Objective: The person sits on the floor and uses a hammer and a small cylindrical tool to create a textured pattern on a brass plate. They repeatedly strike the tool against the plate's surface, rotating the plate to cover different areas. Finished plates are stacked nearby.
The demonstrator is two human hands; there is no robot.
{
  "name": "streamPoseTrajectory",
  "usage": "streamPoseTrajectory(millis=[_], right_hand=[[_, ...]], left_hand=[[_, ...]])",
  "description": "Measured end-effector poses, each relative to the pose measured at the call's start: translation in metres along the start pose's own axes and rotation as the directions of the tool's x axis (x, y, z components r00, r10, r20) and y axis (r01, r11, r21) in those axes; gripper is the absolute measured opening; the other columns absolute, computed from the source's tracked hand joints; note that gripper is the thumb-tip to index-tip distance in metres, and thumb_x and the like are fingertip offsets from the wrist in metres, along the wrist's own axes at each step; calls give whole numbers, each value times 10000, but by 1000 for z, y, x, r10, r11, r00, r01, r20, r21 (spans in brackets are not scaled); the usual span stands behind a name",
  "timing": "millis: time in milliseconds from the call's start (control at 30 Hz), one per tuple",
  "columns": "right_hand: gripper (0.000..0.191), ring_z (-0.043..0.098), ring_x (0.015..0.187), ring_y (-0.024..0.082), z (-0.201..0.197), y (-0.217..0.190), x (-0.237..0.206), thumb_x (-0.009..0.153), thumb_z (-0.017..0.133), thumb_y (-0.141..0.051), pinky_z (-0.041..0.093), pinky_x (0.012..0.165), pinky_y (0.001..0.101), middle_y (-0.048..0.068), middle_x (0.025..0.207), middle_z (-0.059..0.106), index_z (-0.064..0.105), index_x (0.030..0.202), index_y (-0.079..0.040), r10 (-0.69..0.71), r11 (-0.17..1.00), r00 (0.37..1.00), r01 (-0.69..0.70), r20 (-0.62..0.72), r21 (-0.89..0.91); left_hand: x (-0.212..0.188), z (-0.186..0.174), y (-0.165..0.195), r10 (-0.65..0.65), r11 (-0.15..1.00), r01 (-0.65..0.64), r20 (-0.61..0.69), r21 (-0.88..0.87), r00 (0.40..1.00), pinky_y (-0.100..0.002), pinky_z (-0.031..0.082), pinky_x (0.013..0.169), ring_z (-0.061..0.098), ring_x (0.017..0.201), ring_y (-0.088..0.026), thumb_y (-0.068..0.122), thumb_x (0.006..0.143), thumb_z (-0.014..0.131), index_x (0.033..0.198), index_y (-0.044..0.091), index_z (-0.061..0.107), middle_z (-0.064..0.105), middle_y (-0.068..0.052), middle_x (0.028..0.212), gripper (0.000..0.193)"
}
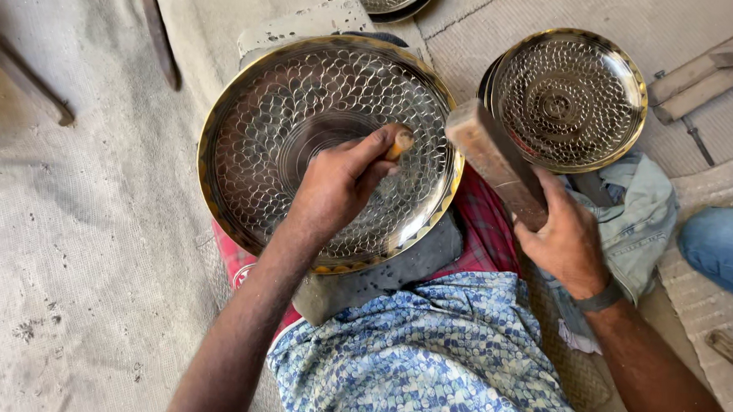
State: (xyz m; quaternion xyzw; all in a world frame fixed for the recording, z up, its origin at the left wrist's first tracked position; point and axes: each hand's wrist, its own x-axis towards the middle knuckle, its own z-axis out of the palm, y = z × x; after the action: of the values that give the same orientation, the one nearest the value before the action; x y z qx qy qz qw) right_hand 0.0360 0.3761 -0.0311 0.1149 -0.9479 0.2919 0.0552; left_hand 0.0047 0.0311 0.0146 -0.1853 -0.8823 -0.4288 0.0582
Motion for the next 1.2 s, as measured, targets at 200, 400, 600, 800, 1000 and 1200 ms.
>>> streamPoseTrajectory(millis=[200,400,600,800,1000,1200], right_hand=[[321,678,825,217,-34,-7,40,904,818,-50,556,784,346,140,945,722,613,1145,-104,-83,953,997,79,3,294],[681,722,958,252,-64,-41,82,793,807,-70,610,851,380,149,1174,714,534,1416,-31,-330,942,935,335,132,-20],[540,726,780,232,-86,-94,95,882,763,-74,626,716,366,79,1007,712,563,1382,-110,-418,870,877,462,237,-175],[689,718,755,245,-111,-148,87,720,782,-100,626,650,370,89,970,688,590,1381,-109,-567,585,756,649,327,-487],[617,722,767,199,-91,-124,99,837,768,-59,631,638,305,90,1016,714,525,1404,-72,-655,731,714,682,248,-33],[590,727,761,228,-88,-91,89,883,757,-19,631,645,337,130,1001,733,513,1417,-79,-532,800,810,576,246,-166]], left_hand=[[6,0,-4,63,997,-63,19,-36,998,-377,638,823,770,984,-258,213,996,680,1432,128,573,757,-133,1134,456],[-6,9,-6,-62,996,58,-65,-65,996,-361,638,801,779,972,-248,198,972,731,1292,96,614,764,-119,1082,356],[-36,49,-14,-172,962,74,-377,-262,910,-328,635,817,756,970,-189,73,970,729,1282,38,615,766,-124,1074,334],[-58,91,-26,-290,941,106,-606,-320,741,-278,617,832,763,930,-145,3,977,737,1196,36,627,784,-107,1031,247],[-56,90,-24,-238,933,-5,-629,-359,740,-285,593,928,743,1016,-169,-2,998,711,1276,26,595,765,-116,1109,303],[-42,60,-9,-261,955,159,-449,-252,854,-287,624,777,767,909,-165,40,964,749,1250,47,637,777,-109,1021,307]])
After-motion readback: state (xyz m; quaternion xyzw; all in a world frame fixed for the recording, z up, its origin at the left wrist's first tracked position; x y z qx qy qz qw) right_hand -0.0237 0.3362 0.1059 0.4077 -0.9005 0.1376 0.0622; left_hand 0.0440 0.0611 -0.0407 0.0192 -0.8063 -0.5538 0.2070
